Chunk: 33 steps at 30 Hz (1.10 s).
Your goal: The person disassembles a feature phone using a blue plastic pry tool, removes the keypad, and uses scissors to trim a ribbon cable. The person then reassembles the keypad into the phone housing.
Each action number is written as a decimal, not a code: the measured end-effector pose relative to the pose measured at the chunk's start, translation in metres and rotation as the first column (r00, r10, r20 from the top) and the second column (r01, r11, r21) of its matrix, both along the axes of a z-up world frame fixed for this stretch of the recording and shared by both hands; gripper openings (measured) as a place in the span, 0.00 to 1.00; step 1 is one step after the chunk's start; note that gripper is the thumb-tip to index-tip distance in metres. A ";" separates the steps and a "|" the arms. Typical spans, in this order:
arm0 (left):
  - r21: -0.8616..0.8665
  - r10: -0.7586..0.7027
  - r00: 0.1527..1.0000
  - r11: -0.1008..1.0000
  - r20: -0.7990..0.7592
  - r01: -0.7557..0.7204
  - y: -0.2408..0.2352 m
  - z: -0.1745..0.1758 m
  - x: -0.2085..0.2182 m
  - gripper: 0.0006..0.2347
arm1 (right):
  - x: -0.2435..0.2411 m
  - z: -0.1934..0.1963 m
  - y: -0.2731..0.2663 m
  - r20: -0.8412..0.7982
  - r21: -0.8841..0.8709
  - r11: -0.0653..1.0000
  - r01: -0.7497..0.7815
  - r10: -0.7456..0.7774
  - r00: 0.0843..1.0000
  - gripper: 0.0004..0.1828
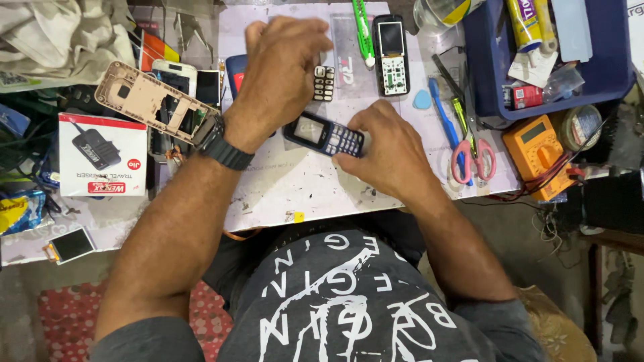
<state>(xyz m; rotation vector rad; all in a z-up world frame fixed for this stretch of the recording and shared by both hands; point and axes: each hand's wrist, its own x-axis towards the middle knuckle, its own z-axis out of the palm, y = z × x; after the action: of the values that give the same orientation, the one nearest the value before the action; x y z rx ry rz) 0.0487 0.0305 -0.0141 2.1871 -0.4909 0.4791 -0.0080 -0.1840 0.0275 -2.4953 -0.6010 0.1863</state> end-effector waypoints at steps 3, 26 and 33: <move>-0.081 0.093 0.981 0.993 0.170 -0.081 0.001 0.010 -0.003 0.10 | -0.001 -0.002 0.001 -0.041 -0.024 0.999 0.025 -0.026 0.999 0.24; -0.971 -0.787 0.571 0.218 -0.234 -0.098 -0.029 0.002 -0.031 0.22 | -0.013 0.001 -0.012 0.416 0.328 0.930 -0.167 0.017 0.909 0.13; -0.987 -0.843 0.526 0.034 -0.114 -0.159 -0.022 0.004 -0.021 0.21 | -0.017 0.017 -0.082 0.390 -0.234 0.897 0.376 -0.268 0.881 0.15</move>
<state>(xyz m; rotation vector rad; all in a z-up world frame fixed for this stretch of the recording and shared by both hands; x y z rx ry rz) 0.0280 0.0084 -0.0098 0.5752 -0.1660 -0.4554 -0.0248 -0.2661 0.0449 -2.9124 -0.2878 -0.3274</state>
